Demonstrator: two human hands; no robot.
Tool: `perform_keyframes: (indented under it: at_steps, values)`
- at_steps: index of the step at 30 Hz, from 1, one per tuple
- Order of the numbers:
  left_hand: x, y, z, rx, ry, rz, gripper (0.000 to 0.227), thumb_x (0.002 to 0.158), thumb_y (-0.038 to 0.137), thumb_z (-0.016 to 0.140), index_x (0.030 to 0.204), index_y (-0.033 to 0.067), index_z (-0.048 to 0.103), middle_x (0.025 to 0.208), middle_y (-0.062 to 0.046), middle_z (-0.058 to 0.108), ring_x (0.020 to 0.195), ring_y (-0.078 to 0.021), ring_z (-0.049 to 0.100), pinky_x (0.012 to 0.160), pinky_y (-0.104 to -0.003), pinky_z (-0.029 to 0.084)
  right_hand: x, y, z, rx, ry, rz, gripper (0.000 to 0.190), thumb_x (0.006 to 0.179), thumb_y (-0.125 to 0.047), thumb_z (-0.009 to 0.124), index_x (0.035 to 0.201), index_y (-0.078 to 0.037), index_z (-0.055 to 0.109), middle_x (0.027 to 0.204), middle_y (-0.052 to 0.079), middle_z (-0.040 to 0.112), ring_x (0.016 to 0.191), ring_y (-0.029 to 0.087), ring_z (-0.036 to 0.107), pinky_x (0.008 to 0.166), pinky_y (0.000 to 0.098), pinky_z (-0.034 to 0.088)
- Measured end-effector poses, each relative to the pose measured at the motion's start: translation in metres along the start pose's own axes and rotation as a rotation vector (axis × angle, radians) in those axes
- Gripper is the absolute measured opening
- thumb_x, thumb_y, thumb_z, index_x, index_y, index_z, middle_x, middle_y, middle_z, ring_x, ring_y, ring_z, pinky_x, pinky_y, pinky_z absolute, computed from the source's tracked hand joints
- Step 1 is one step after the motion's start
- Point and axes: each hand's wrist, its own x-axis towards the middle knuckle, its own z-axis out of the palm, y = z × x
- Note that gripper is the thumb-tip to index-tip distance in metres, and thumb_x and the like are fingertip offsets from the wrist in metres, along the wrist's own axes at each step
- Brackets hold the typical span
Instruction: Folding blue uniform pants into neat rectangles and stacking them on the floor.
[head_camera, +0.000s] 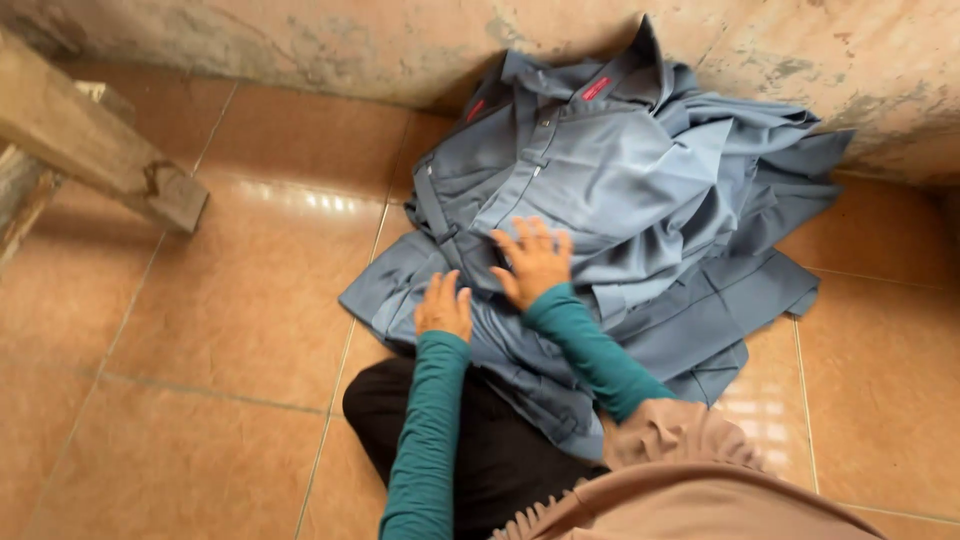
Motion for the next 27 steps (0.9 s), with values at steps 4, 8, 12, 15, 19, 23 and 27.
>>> perform_keyframes:
  at_steps: [4, 8, 12, 15, 19, 23, 27]
  values:
    - [0.029, 0.069, -0.016, -0.100, -0.103, 0.110, 0.062, 0.097, 0.030, 0.059, 0.154, 0.0332, 0.033, 0.167, -0.009, 0.024, 0.113, -0.0338, 0.069, 0.099, -0.049, 0.054, -0.015, 0.078, -0.012, -0.113, -0.226, 0.057, 0.071, 0.086, -0.070, 0.060, 0.145, -0.033, 0.053, 0.158, 0.014, 0.045, 0.151, 0.036, 0.034, 0.113, 0.0690, 0.018]
    - [0.049, 0.104, -0.028, -0.008, -0.162, 0.209, 0.072, 0.097, 0.014, 0.057, 0.157, 0.0357, 0.025, 0.171, -0.010, 0.010, 0.106, -0.0315, 0.072, 0.099, -0.045, 0.056, -0.039, 0.086, 0.032, -0.091, -0.027, 0.042, 0.025, 0.099, -0.052, 0.054, 0.108, -0.034, 0.069, 0.142, 0.000, 0.062, 0.141, 0.024, 0.050, 0.106, 0.0554, 0.031]
    - [0.056, 0.074, 0.011, 0.084, -0.189, 0.303, 0.050, 0.096, 0.014, 0.055, 0.138, 0.0375, 0.043, 0.168, -0.004, 0.019, 0.104, -0.0278, 0.072, 0.104, -0.045, 0.051, -0.057, 0.055, 0.043, 0.138, 0.002, 0.085, 0.018, 0.098, -0.049, 0.060, 0.099, -0.033, 0.068, 0.130, -0.009, 0.070, 0.127, 0.013, 0.061, 0.097, 0.0412, 0.039]
    - [0.038, 0.011, 0.055, 0.152, -0.085, 0.408, 0.023, 0.094, 0.025, 0.051, 0.111, 0.0393, 0.056, 0.136, 0.009, 0.041, 0.089, -0.0195, 0.074, 0.104, -0.040, 0.045, -0.073, 0.036, 0.030, 0.303, -0.138, 0.034, 0.021, 0.098, -0.051, 0.059, 0.097, -0.033, 0.070, 0.120, -0.011, 0.074, 0.120, 0.012, 0.066, 0.086, 0.0363, 0.044]
    - [-0.032, -0.056, 0.038, 0.251, -0.259, 0.242, 0.011, 0.089, 0.034, 0.058, 0.099, 0.0385, 0.059, 0.109, 0.012, 0.055, 0.082, -0.0228, 0.075, 0.100, -0.039, 0.046, -0.027, 0.024, -0.023, 0.903, -0.348, -0.010, 0.015, 0.098, -0.028, 0.067, 0.094, -0.017, 0.076, 0.107, 0.012, 0.079, 0.108, 0.037, 0.071, 0.083, 0.0451, 0.057]
    - [-0.059, -0.054, -0.028, 0.094, -0.588, 0.033, 0.035, 0.084, 0.039, 0.073, 0.118, 0.0331, 0.071, 0.117, 0.007, 0.064, 0.095, -0.0259, 0.068, 0.089, -0.045, 0.052, 0.066, 0.064, -0.031, 0.737, -0.113, -0.128, 0.012, 0.096, -0.018, 0.064, 0.100, -0.023, 0.073, 0.102, -0.002, 0.076, 0.082, 0.026, 0.066, 0.078, 0.0385, 0.051]
    - [-0.033, -0.083, -0.034, -0.203, -0.358, -0.095, 0.056, 0.082, 0.061, 0.075, 0.130, 0.0325, 0.070, 0.141, -0.016, 0.059, 0.128, -0.0369, 0.061, 0.108, -0.048, 0.049, 0.142, 0.096, 0.033, 0.234, 0.037, -0.240, 0.025, 0.096, -0.052, 0.066, 0.116, -0.037, 0.069, 0.124, -0.006, 0.066, 0.114, 0.022, 0.060, 0.087, 0.0408, 0.046]
